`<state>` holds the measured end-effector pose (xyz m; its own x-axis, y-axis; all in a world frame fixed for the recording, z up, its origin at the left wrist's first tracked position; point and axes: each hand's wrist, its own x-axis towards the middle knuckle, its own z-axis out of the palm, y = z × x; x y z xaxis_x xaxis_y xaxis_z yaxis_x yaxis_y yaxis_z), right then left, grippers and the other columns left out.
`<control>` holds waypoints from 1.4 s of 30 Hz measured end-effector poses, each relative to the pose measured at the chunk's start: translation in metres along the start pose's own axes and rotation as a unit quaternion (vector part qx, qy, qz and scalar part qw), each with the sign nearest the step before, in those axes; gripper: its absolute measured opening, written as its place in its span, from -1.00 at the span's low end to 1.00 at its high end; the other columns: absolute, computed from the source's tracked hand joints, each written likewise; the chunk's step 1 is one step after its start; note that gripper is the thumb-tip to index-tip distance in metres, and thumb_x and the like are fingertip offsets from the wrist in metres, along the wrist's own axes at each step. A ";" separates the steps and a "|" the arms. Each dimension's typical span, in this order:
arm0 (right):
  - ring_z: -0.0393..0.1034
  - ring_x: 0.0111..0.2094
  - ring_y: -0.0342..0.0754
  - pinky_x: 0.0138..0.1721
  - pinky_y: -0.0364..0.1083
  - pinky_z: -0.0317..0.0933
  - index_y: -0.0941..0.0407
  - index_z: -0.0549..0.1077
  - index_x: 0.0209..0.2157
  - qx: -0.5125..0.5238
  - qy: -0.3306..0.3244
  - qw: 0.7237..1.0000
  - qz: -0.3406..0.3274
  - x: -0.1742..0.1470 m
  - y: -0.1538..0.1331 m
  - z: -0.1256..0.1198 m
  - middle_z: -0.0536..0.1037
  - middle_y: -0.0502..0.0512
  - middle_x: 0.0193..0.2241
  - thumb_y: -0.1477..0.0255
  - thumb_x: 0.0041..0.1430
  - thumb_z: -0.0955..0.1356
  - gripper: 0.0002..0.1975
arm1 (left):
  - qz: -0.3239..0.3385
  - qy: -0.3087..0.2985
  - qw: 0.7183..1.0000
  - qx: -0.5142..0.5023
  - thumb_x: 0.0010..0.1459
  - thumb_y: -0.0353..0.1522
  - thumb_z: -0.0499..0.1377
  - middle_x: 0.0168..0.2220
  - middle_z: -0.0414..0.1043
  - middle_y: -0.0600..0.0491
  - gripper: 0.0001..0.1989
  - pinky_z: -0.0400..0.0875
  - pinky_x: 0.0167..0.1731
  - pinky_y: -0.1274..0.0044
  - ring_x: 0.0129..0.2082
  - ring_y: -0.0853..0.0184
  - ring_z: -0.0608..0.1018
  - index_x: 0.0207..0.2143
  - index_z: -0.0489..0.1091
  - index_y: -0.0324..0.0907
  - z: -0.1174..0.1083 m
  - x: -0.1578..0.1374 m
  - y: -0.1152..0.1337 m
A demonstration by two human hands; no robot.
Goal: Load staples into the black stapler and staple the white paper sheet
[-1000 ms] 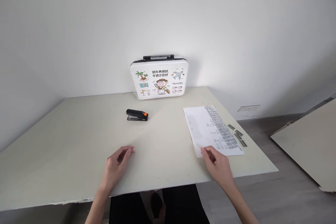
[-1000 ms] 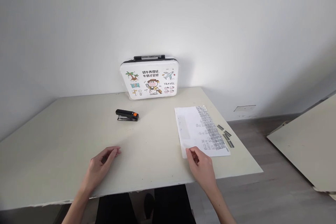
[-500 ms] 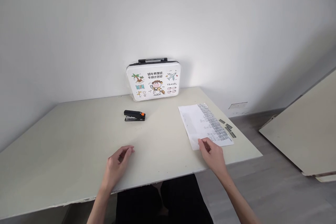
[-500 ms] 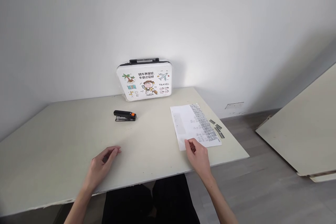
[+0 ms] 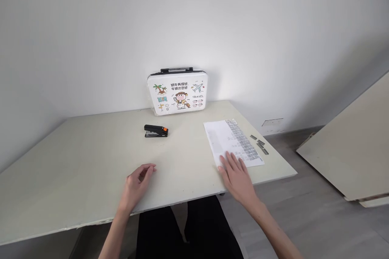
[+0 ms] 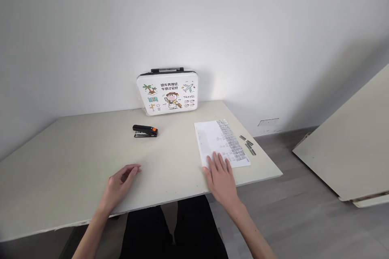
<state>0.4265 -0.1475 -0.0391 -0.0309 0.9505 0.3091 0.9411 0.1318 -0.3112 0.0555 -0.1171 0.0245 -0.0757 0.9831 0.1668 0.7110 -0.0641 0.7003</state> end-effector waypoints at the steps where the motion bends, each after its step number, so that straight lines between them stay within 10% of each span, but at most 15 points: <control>1: -0.08 0.47 0.15 0.44 0.23 -0.16 0.09 0.23 0.40 -0.001 -0.012 1.000 -0.006 -0.005 -0.010 -0.002 0.11 0.14 0.45 0.09 0.52 0.04 -0.38 | 0.002 0.000 1.000 0.002 0.28 0.00 0.09 -0.23 0.66 0.05 -0.59 0.46 -0.35 0.49 -0.33 0.24 0.61 -0.14 0.57 -0.06 0.000 0.000 -0.001; 11: -0.08 0.47 0.11 0.34 0.17 0.19 -0.21 0.07 0.45 0.249 -0.125 0.957 -0.086 -0.042 -0.102 -0.050 -0.04 -0.10 0.49 0.10 0.48 0.17 -0.42 | 0.211 -0.051 0.973 0.084 0.37 -0.07 0.08 0.25 0.41 -0.05 -0.59 0.29 0.25 0.20 0.27 0.09 0.40 0.11 0.46 -0.05 0.028 0.004 0.016; 20: -0.16 0.47 0.34 0.34 0.38 0.02 0.14 0.24 0.34 0.054 0.114 0.989 0.073 0.007 0.079 -0.036 0.03 0.38 0.44 0.12 0.42 0.19 -0.40 | 0.238 -0.153 0.938 0.199 0.37 -0.01 0.09 0.45 0.10 0.11 -0.41 0.06 0.38 0.12 0.46 0.05 0.11 0.39 0.21 0.13 0.016 0.011 -0.005; 28: -0.01 0.41 0.41 0.32 0.29 0.06 0.33 0.14 0.38 0.017 0.083 0.979 0.184 0.051 0.179 -0.007 0.18 0.56 0.35 -0.01 0.32 0.20 -0.16 | 0.229 -0.154 0.944 0.182 0.31 -0.03 0.17 0.39 0.21 0.12 -0.45 0.16 0.36 0.16 0.42 0.07 0.21 0.32 0.33 0.15 -0.044 0.012 -0.045; 35: 0.24 0.29 0.26 0.32 0.20 0.09 0.21 0.42 0.21 0.081 0.084 0.988 0.102 0.112 0.151 0.016 0.40 0.39 0.25 0.15 0.31 0.21 -0.42 | 0.211 -0.131 0.954 0.167 0.31 -0.05 0.16 0.37 0.27 0.09 -0.51 0.23 0.33 0.14 0.40 0.06 0.25 0.24 0.42 0.11 -0.055 0.007 -0.057; 42: 0.28 0.28 0.13 0.33 0.11 0.12 0.15 0.45 0.19 0.136 0.045 0.990 -0.002 0.164 0.072 0.061 0.44 0.28 0.23 0.27 0.33 0.22 -0.51 | 0.254 -0.024 0.951 0.177 0.39 -0.07 0.06 0.40 0.21 -0.01 -0.56 0.16 0.35 0.07 0.42 0.02 0.18 0.20 0.41 -0.01 -0.002 0.048 -0.023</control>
<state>0.4684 0.0348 -0.0652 0.0078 0.9224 0.3862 0.8148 0.2180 -0.5372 0.0336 -0.0691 0.0178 0.3667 0.8475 0.3837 0.8381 -0.4800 0.2592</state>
